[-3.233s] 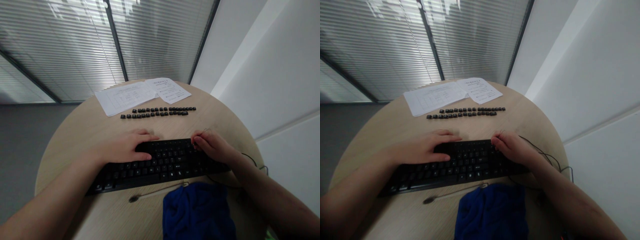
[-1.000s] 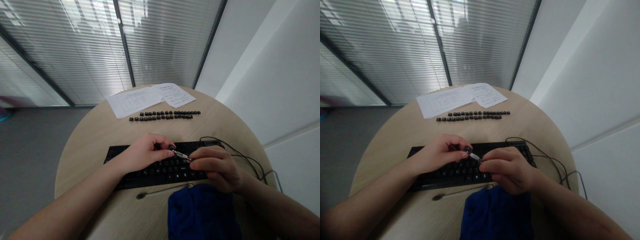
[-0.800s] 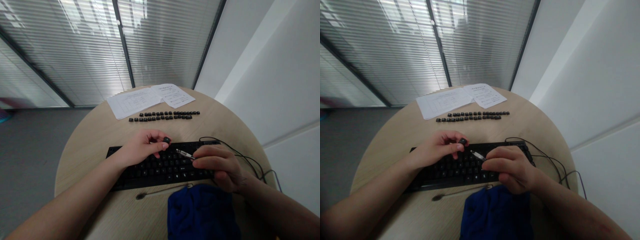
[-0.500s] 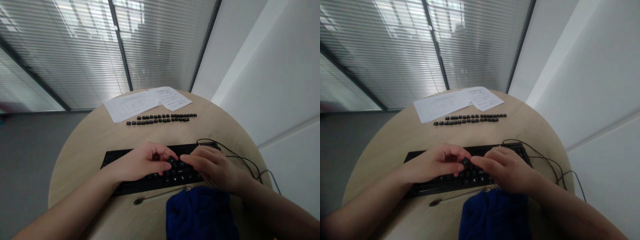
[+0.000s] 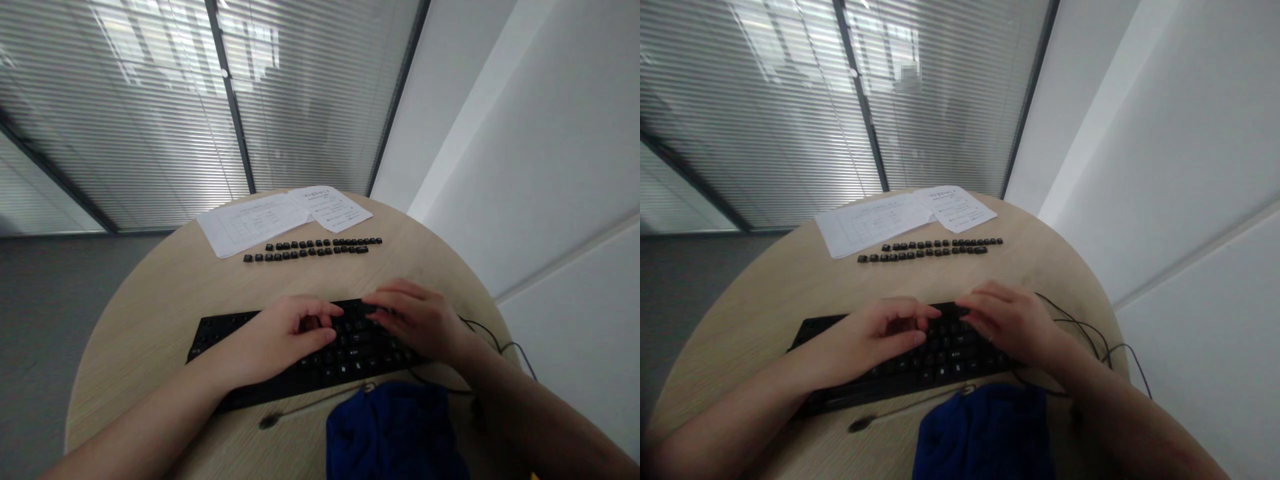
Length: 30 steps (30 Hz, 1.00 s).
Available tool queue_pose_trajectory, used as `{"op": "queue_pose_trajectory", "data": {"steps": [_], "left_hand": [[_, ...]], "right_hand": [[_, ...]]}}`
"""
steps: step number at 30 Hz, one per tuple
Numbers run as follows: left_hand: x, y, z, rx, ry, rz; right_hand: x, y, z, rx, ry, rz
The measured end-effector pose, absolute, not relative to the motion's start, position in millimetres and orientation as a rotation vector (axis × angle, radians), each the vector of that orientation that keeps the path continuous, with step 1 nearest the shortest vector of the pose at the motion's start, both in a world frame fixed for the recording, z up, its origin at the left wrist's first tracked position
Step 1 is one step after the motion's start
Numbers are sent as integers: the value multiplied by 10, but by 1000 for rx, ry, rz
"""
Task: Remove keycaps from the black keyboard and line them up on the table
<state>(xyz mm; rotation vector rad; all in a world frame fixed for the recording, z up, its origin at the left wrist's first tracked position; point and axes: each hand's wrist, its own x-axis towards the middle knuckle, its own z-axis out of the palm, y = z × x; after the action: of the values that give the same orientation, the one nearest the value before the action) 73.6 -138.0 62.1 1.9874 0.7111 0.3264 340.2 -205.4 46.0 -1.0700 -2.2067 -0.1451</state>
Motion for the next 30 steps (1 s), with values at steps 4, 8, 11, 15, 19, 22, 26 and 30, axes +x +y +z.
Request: {"op": "queue_pose_trajectory", "data": {"steps": [4, 8, 11, 15, 19, 22, 26, 30], "left_hand": [[429, -950, 623, 2370, 1073, 477], [153, -514, 521, 2372, 1223, 499], [56, -360, 413, 2345, 1303, 480], [37, -342, 331, 2387, 1205, 441], [70, -362, 309, 2429, 1115, 351], [96, -358, 294, 2441, 1089, 338], [126, -375, 306, 2431, 1081, 342], [155, -421, 342, 2397, 1110, 387]], "right_hand": [[4010, -1503, 599, -1649, -2148, 35], [4433, -844, 388, -1938, -2100, 368], [4524, -561, 138, -1930, -2119, 431], [4541, -449, -76, -1891, -2129, 433], [4541, -424, -148, -1844, -2143, 410], [4505, -396, -165, -1820, -2154, 377], [4446, -373, -166, -1812, -2164, 340], [4438, -385, -152, -1815, -2165, 313]]}}
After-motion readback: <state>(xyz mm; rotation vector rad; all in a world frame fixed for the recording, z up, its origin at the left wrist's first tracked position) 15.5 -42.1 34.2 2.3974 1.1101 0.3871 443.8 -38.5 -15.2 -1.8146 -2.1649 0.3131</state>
